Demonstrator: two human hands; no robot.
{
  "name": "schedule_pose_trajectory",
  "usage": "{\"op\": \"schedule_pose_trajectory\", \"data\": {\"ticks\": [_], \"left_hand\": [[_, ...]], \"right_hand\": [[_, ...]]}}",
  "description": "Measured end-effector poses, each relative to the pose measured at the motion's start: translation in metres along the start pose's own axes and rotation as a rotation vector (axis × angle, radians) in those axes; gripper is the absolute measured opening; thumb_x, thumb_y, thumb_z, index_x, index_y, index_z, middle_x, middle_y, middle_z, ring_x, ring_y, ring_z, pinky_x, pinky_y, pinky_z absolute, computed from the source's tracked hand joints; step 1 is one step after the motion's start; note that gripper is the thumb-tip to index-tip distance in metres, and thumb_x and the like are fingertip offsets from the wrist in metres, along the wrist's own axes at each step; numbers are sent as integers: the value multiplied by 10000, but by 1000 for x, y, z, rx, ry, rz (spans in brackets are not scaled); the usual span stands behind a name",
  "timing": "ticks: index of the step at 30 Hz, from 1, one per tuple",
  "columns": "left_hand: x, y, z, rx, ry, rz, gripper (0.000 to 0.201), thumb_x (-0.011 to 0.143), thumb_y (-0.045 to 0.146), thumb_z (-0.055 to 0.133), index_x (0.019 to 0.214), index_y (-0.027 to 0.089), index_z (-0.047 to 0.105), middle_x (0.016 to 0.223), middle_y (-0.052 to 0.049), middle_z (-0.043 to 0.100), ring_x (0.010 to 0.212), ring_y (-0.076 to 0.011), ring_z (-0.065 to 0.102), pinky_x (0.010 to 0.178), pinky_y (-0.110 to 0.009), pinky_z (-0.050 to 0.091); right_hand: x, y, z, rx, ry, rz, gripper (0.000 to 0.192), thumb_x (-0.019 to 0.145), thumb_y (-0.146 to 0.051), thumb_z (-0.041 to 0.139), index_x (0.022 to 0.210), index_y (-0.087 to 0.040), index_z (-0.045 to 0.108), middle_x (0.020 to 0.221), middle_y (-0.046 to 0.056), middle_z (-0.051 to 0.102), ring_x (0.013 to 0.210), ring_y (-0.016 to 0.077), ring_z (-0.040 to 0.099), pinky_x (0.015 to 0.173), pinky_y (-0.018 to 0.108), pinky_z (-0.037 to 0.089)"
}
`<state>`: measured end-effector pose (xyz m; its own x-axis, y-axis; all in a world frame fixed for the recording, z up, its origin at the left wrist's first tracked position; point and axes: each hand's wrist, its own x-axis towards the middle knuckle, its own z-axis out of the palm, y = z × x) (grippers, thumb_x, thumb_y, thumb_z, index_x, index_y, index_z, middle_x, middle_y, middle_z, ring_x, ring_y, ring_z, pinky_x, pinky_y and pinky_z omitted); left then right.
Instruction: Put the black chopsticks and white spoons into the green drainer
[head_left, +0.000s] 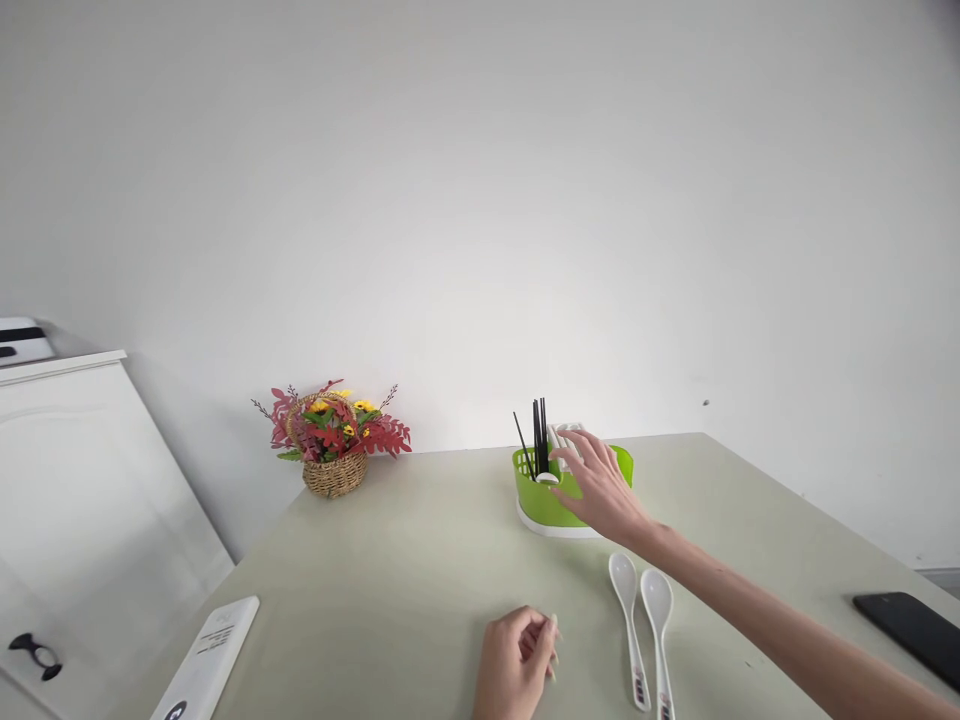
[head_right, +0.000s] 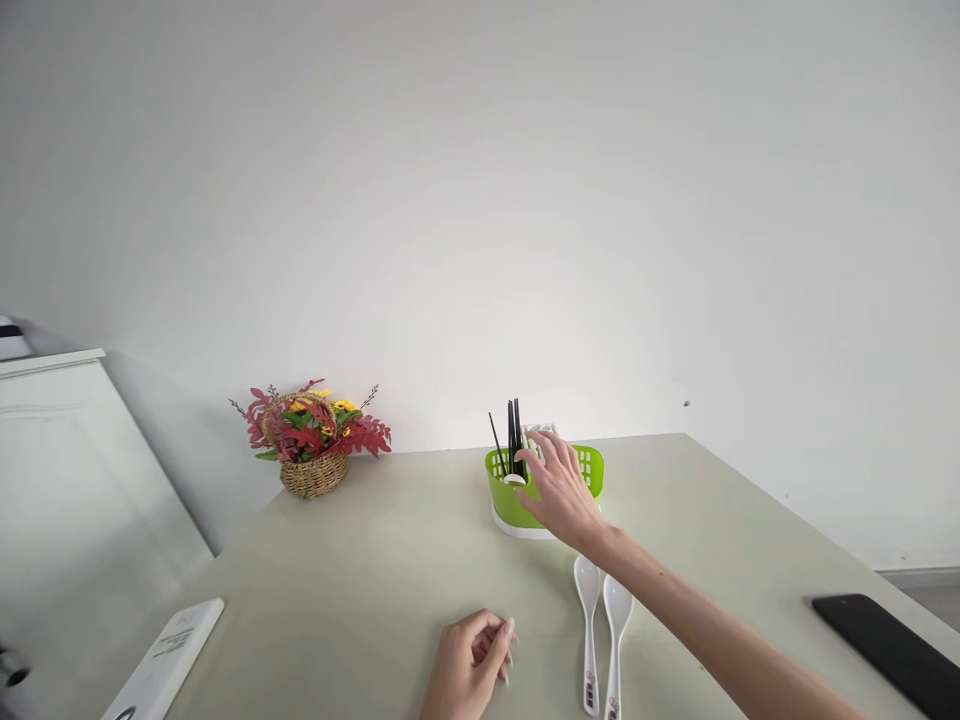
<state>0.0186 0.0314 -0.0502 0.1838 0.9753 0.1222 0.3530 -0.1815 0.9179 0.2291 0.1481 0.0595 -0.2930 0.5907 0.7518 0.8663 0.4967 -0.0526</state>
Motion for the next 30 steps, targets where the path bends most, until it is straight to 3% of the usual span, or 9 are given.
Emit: {"op": "schedule_pose_trajectory", "data": {"ticks": [4,7,10,13,16,23,30], "left_hand": [[-1,3,-1,0,-4,3,453,945,576,545,724,190,629,617,-16,655,513,-134,604,526,-211,434],[-1,5,-1,1,-6,9,454,951,576,537,729,190,630,621,-13,648,516,-130,598,527,-210,430],[-1,5,-1,6,-4,12,449,954,571,538,729,192,624,627,-7,638,517,-127,597,527,-207,429],[-1,5,-2,3,-5,12,445,955,566,540,727,192,620,630,0,627,515,-123,591,533,-208,439],[0,5,-2,-1,-4,5,448,950,570,541,722,193,618,632,2,619,515,-121,579,539,-209,449],[2,5,-2,0,-6,-20,480,927,616,542,728,186,619,626,2,615,517,-123,564,537,-213,442],[1,4,-3,3,-10,-4,467,950,592,527,738,186,618,629,3,616,542,-130,572,568,-222,463]], "right_hand": [[-7,7,-28,90,-8,65,313,954,-372,570,1247,-269,528,1404,109,553,1325,274,520,1013,455,532],[-24,16,-50,239,-32,191,233,992,-412,487,1181,-295,555,1336,80,598,1119,223,649,890,384,572],[-53,33,-58,386,-180,357,236,986,-477,461,1043,-291,595,1188,57,671,939,201,683,772,351,564],[-87,58,-51,470,-479,510,296,941,-547,493,978,-278,610,1072,39,716,893,198,694,757,340,551],[-118,78,-37,489,-599,607,373,832,-586,608,1005,-257,646,1051,55,743,806,209,714,737,353,558],[-152,82,-12,591,-720,759,471,767,-628,630,1024,-237,687,1015,74,781,663,205,734,585,305,539],[-154,68,-3,638,-712,780,434,773,-663,604,742,-233,658,760,7,754,546,168,681,589,297,519]]}}
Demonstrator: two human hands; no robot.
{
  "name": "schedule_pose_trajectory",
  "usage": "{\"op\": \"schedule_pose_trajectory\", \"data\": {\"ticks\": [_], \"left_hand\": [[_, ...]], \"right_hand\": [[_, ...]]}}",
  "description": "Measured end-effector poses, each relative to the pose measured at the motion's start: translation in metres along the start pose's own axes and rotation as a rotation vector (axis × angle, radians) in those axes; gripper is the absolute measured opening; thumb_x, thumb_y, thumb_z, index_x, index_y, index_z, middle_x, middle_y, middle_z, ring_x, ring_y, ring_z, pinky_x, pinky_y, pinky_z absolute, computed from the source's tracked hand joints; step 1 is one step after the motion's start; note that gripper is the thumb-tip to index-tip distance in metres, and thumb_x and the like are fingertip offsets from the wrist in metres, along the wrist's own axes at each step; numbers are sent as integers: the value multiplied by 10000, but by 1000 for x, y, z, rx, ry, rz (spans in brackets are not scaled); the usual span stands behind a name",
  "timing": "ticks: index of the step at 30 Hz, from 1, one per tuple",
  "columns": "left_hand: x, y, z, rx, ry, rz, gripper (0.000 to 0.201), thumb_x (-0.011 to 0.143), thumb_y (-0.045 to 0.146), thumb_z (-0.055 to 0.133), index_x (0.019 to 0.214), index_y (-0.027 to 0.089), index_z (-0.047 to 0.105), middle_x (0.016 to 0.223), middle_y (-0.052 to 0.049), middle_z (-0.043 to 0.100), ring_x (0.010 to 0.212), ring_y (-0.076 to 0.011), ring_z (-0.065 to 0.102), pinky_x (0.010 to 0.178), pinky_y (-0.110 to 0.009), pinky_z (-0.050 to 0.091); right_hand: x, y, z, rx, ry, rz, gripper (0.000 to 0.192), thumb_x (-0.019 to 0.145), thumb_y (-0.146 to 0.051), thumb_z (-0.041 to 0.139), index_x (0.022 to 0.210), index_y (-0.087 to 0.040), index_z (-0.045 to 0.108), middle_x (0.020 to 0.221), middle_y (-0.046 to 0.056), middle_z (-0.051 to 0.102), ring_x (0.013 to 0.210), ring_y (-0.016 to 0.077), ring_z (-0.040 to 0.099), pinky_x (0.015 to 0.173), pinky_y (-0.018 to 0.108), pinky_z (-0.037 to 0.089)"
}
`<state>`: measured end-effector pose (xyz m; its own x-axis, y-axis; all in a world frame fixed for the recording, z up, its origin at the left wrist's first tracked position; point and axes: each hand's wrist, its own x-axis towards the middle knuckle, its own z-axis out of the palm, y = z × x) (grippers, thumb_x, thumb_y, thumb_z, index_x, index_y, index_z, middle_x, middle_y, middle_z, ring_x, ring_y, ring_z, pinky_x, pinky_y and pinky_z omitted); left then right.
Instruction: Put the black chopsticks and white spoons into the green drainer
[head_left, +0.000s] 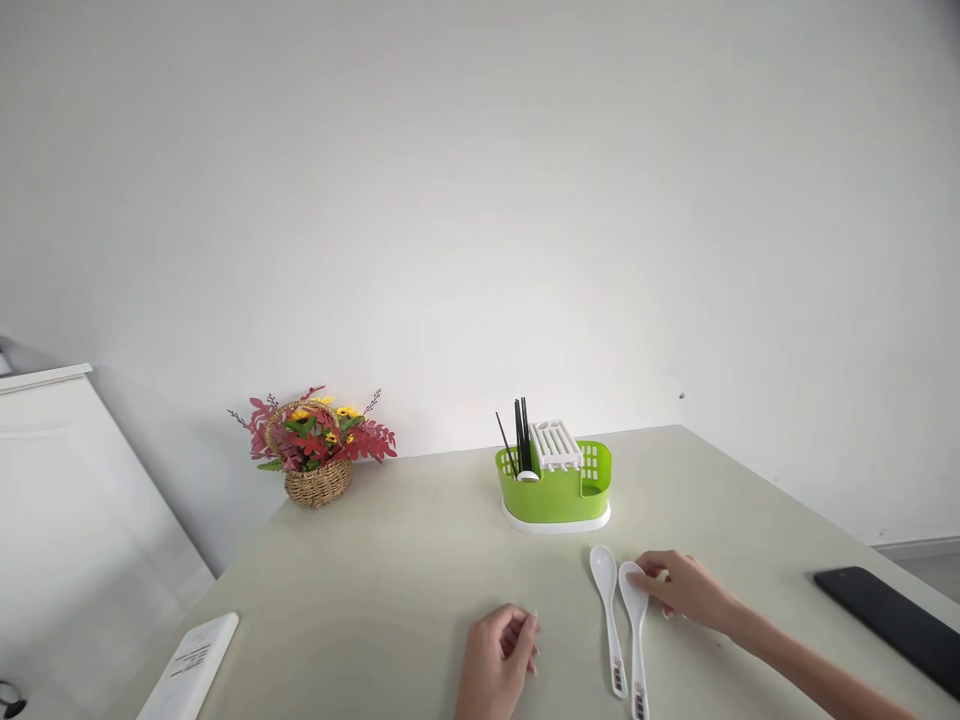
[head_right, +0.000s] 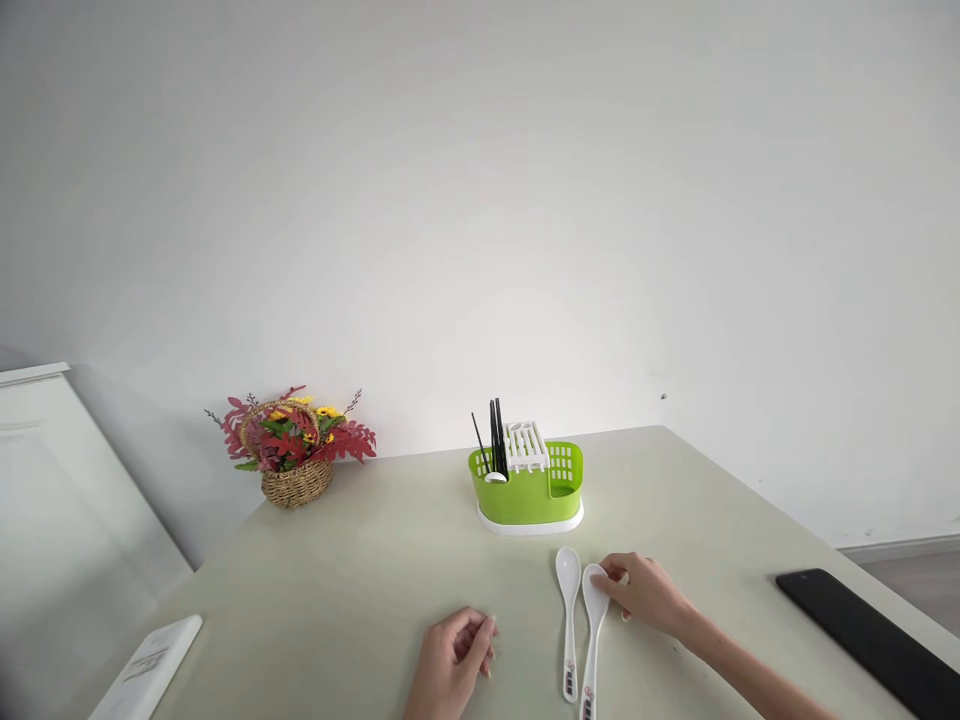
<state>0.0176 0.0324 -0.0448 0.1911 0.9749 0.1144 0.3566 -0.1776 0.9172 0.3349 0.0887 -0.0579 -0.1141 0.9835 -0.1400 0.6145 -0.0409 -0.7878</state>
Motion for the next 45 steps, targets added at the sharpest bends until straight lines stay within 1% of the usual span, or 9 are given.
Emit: {"op": "schedule_pose_trajectory", "data": {"ticks": [6,9,11,14,17,21,24,33,45], "left_hand": [[-1,2,0,1,0,1,464,952,580,537,727,183,620,627,9,609,523,-119,569,541,-211,442],[-1,2,0,-1,2,15,472,955,588,533,721,185,611,627,13,604,517,-117,576,534,-208,446],[-1,2,0,-5,2,23,473,952,595,537,720,188,605,623,13,606,518,-119,586,534,-207,448],[-1,2,0,-9,8,23,489,941,623,536,720,192,605,623,5,626,525,-125,599,542,-209,455],[-1,1,0,1,14,10,523,926,667,524,717,196,615,621,-9,652,524,-134,607,539,-213,455],[-1,-2,2,1,15,-2,561,903,712,516,726,195,641,618,-24,668,517,-143,613,527,-220,456],[-1,-5,3,-7,12,-2,570,906,717,502,731,194,648,611,-27,668,510,-142,613,525,-220,462],[-1,-17,7,-17,9,18,559,937,676,484,740,183,659,609,-34,667,488,-134,607,508,-216,468],[-2,-12,6,-1,-5,20,503,954,623,500,743,192,651,644,-27,674,519,-136,618,529,-218,470]], "right_hand": [[-9,-21,-24,76,-45,-15,520,802,-723,561,788,-209,638,718,43,763,574,194,729,464,253,456],[-14,-57,-51,78,8,-97,509,847,-706,558,826,-208,663,713,42,756,665,195,748,532,256,500],[-18,-93,-68,93,60,-173,490,897,-685,523,892,-222,685,832,45,786,770,187,758,628,262,547],[-25,-155,-84,110,296,-327,436,905,-646,562,928,-236,707,839,51,799,740,204,756,650,302,575],[-23,-208,-88,72,510,-422,378,907,-608,585,962,-256,711,806,35,797,660,197,744,499,261,509],[2,-245,-79,-80,676,-567,296,979,-489,500,1003,-254,677,889,25,799,764,184,762,613,267,552],[31,-253,-65,-206,683,-605,240,995,-408,481,1022,-253,663,1011,28,793,856,184,754,700,285,544],[95,-242,-26,-532,590,-531,285,1028,-370,405,994,-246,659,921,39,791,699,182,686,583,273,388],[78,-224,-6,-781,511,-552,285,1036,-309,402,943,-236,661,870,33,785,673,169,691,590,260,340]]}}
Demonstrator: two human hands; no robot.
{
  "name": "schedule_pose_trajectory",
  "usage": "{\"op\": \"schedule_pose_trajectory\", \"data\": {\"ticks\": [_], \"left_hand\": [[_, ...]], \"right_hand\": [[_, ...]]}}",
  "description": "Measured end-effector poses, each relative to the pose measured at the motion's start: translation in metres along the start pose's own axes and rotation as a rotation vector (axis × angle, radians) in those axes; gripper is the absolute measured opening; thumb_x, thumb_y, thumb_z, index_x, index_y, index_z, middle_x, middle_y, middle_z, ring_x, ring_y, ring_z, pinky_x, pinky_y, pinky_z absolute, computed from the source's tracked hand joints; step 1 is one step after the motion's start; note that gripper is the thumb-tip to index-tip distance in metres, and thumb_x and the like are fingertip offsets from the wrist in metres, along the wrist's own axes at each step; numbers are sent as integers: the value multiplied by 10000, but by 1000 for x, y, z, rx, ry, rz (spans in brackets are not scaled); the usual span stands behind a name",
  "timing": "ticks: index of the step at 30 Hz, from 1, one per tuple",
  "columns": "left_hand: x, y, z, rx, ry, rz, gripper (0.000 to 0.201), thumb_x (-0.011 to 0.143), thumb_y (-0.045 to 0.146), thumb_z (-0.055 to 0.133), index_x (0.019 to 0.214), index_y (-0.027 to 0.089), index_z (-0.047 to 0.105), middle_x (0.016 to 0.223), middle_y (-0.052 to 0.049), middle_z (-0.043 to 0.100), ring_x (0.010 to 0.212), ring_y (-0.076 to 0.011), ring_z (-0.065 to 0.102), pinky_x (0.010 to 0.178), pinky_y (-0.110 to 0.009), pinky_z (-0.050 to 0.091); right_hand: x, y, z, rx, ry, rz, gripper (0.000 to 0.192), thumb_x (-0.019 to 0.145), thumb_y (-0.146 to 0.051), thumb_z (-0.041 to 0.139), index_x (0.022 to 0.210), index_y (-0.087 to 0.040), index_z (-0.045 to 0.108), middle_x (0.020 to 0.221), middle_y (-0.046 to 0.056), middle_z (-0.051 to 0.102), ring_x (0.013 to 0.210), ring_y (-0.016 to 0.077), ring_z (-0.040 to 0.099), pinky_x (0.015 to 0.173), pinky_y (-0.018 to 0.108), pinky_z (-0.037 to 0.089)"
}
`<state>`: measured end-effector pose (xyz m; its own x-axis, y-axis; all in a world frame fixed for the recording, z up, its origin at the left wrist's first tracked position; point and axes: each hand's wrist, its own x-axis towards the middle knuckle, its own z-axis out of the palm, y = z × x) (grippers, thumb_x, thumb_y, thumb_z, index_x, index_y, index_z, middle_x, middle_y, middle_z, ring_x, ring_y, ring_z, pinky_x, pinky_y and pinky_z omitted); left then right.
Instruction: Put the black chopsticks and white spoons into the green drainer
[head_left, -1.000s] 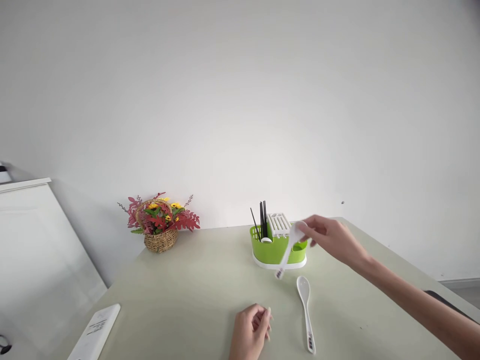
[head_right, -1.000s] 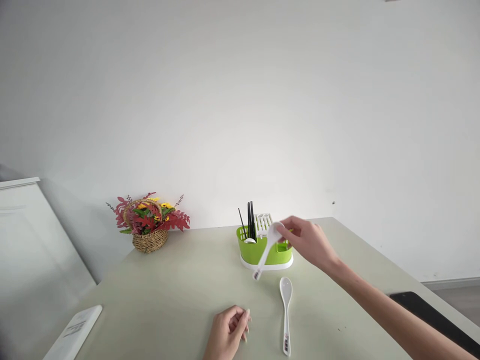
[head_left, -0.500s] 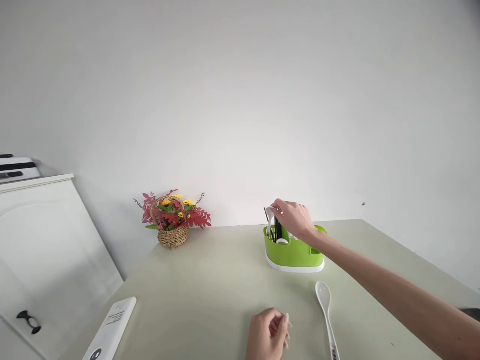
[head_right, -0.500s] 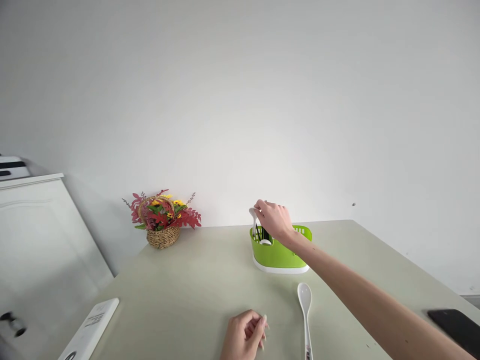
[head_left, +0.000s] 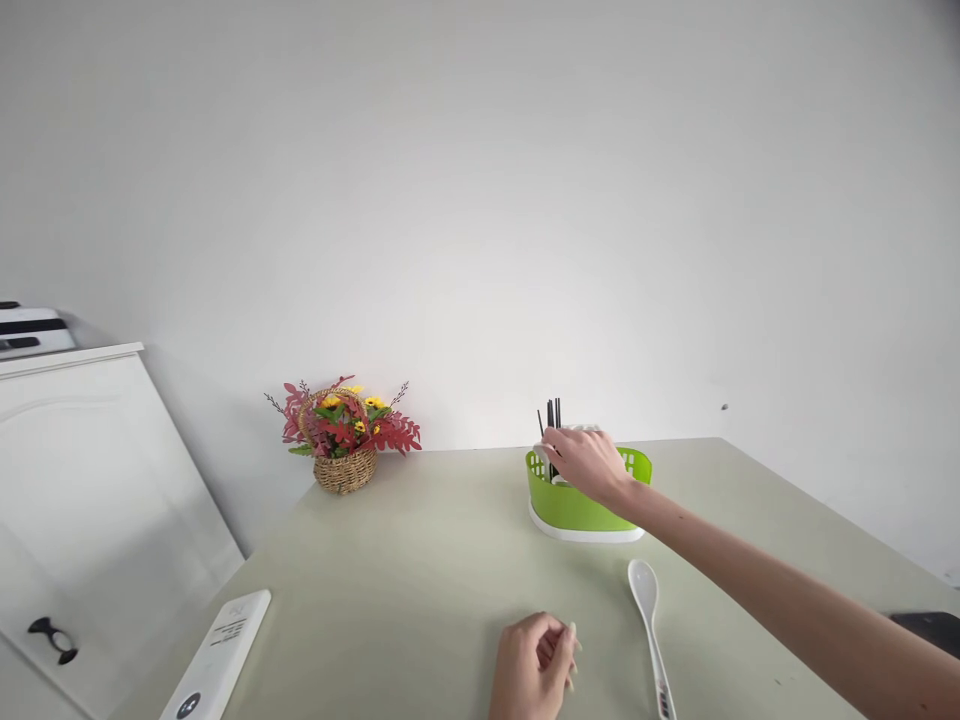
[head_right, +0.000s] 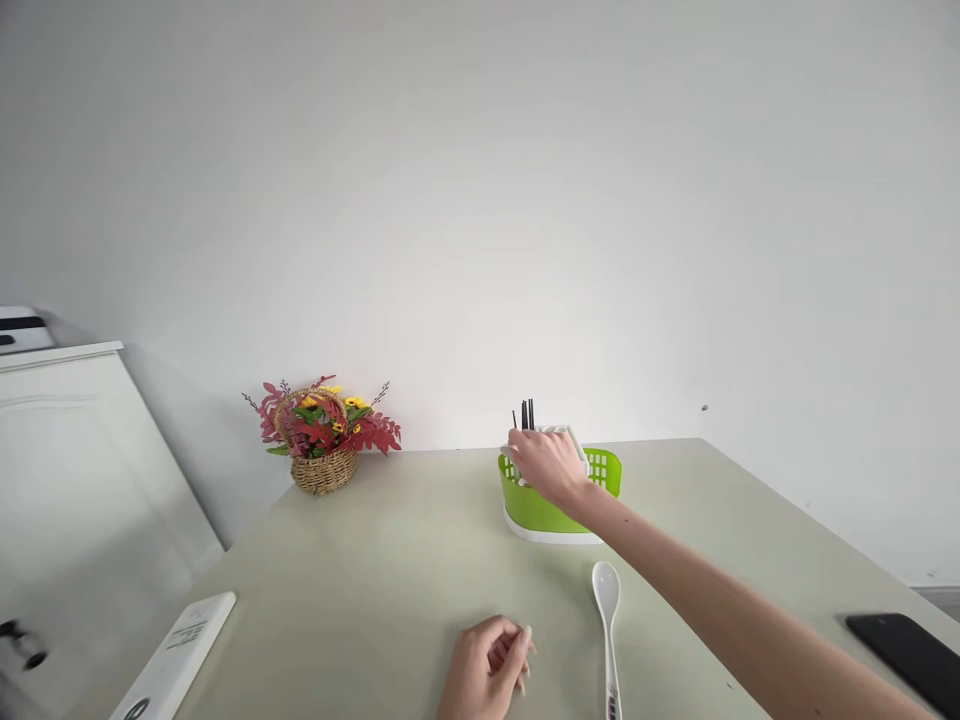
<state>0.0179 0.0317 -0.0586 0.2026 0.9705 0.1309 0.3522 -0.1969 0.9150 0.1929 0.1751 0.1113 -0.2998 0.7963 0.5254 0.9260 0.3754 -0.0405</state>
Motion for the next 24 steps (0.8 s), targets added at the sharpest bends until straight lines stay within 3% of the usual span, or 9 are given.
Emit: {"op": "schedule_pose_trajectory", "data": {"ticks": [6,15,20,24], "left_hand": [[2,-3,0,3,6,-4,513,953,629,494,744,189,652,632,-29,667,516,-141,623,526,-218,474],[0,1,-1,-5,5,2,494,957,609,506,750,186,655,642,-23,671,514,-132,618,524,-212,465],[0,2,-1,3,3,0,481,960,599,506,751,190,648,630,-14,666,517,-130,612,533,-210,460],[-1,4,-2,3,-8,8,458,970,570,504,746,192,633,631,-13,660,525,-132,605,541,-214,455]], "right_hand": [[-13,-11,11,-65,-19,-73,207,990,-193,465,907,-212,653,844,48,777,716,179,711,614,265,355],[-24,-15,31,-76,34,-155,163,945,-127,525,1012,-181,664,867,80,759,863,244,712,828,341,447],[-43,-7,11,-26,92,-240,379,958,-233,571,1331,-179,529,1147,112,725,1053,266,669,910,377,476],[-74,18,-13,26,79,-341,329,1016,-218,443,1332,-215,535,1210,92,708,1097,228,652,933,359,478]]}}
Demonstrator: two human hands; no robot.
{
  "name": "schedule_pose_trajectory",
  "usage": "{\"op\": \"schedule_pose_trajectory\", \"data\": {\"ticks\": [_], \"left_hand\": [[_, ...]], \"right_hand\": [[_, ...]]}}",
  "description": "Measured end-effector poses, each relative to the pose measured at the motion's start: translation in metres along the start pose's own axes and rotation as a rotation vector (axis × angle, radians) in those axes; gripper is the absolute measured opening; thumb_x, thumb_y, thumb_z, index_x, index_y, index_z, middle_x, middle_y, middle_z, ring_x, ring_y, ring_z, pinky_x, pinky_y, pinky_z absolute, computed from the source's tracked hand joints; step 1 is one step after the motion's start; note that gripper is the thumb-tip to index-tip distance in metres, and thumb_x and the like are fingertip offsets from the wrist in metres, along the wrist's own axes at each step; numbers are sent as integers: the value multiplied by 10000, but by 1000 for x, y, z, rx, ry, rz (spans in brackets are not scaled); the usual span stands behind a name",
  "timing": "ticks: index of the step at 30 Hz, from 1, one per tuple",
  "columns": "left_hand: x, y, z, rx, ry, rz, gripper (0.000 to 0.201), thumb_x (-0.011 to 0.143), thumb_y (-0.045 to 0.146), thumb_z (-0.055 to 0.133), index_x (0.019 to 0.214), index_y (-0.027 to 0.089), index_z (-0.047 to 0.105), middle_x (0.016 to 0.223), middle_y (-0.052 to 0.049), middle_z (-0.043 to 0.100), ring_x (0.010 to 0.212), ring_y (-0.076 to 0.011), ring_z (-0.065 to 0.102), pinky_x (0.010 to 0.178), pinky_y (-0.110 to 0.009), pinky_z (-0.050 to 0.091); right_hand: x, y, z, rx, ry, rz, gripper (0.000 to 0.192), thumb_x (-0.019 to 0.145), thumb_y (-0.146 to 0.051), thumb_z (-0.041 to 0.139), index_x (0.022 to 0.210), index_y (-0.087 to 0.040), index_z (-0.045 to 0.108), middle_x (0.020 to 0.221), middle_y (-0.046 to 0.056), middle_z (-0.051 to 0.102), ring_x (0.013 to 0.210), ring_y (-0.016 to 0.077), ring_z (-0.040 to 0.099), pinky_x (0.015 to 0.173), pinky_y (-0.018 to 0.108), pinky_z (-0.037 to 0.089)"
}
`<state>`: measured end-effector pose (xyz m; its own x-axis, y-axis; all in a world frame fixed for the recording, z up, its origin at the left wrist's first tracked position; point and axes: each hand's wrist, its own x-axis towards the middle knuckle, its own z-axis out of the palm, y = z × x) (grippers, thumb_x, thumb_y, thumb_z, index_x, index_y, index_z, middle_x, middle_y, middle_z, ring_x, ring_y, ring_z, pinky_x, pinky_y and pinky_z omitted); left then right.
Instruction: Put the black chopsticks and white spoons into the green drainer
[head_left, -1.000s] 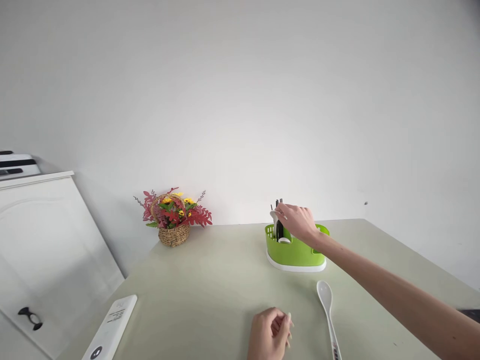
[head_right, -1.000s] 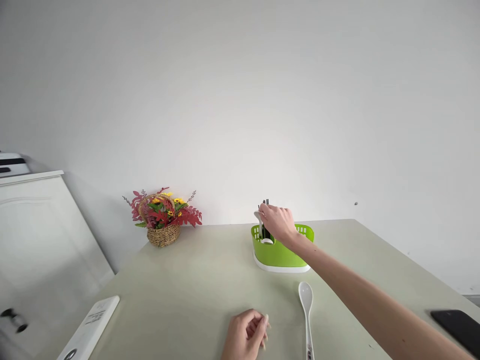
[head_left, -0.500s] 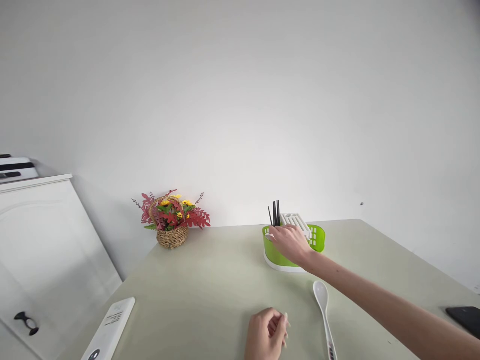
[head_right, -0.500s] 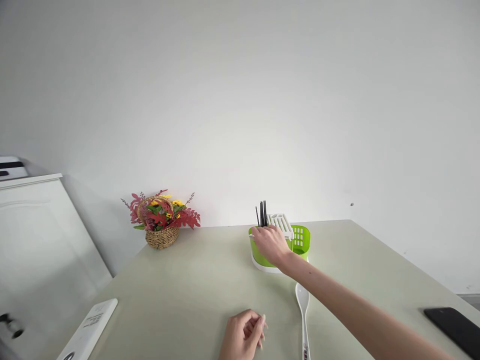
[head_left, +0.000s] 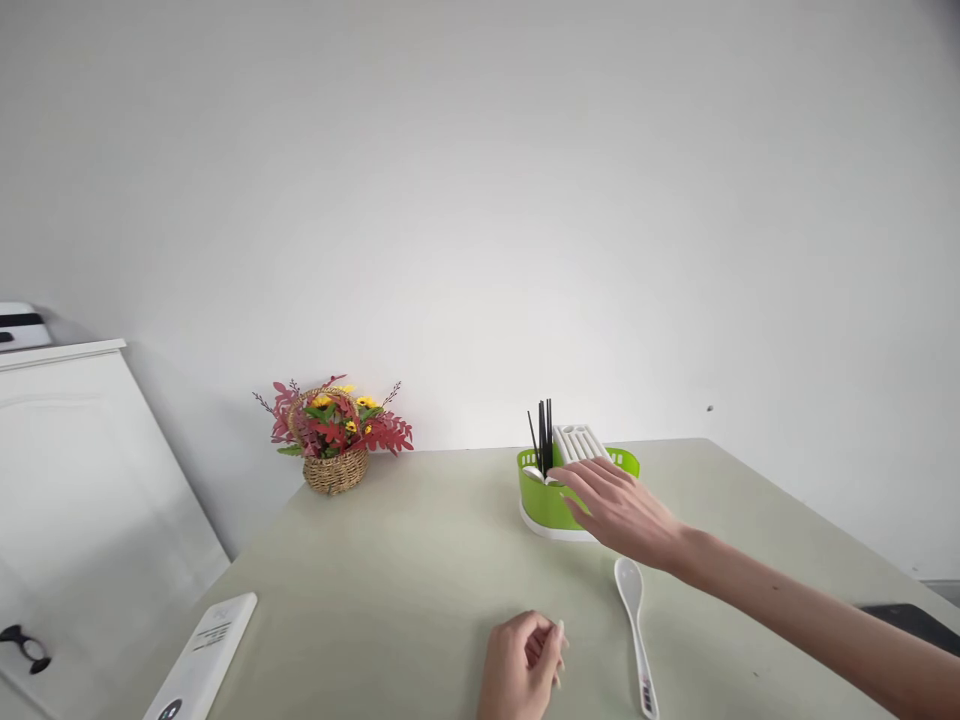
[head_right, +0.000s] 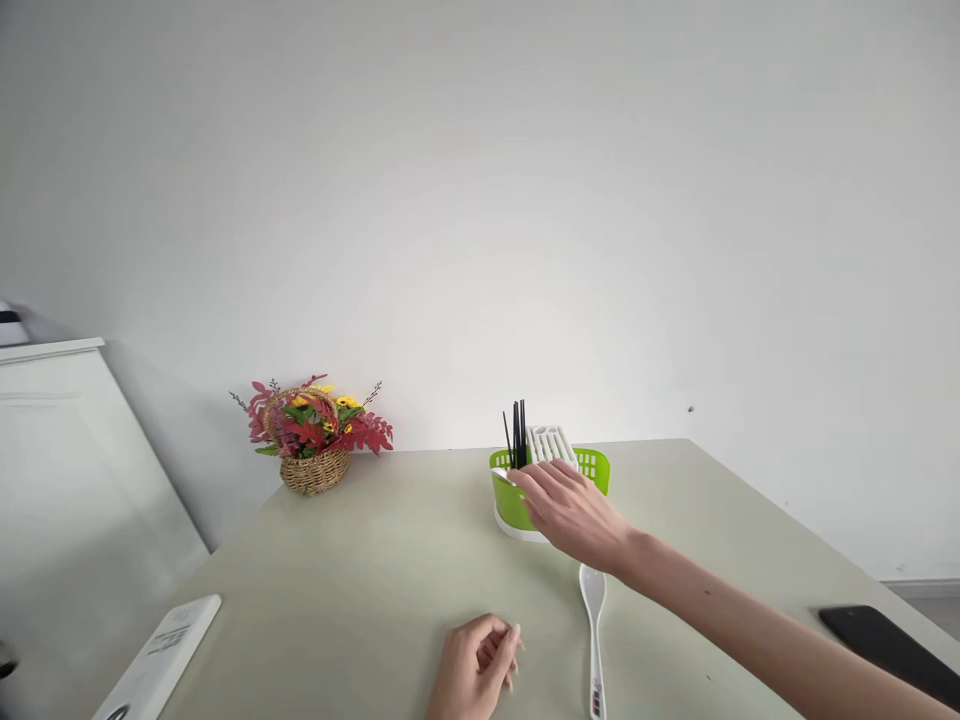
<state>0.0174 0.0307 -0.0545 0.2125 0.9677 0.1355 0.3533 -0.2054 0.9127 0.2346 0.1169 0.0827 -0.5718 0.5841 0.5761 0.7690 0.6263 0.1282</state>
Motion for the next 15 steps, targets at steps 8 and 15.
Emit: {"op": "schedule_pose_trajectory", "data": {"ticks": [8,15], "left_hand": [[0,9,-4,14,-9,13,438,961,555,516,739,197,636,637,-10,651,533,-139,595,546,-225,437],[3,4,-3,26,-17,-6,444,953,566,520,734,196,634,630,-6,636,537,-142,585,553,-238,442]], "right_hand": [[-88,18,12,186,-310,503,339,1039,-365,315,1230,-197,539,997,80,766,691,190,718,619,316,481],[-131,-42,61,197,-508,723,220,957,-376,488,895,-191,589,829,116,764,748,305,753,595,330,429]]}}
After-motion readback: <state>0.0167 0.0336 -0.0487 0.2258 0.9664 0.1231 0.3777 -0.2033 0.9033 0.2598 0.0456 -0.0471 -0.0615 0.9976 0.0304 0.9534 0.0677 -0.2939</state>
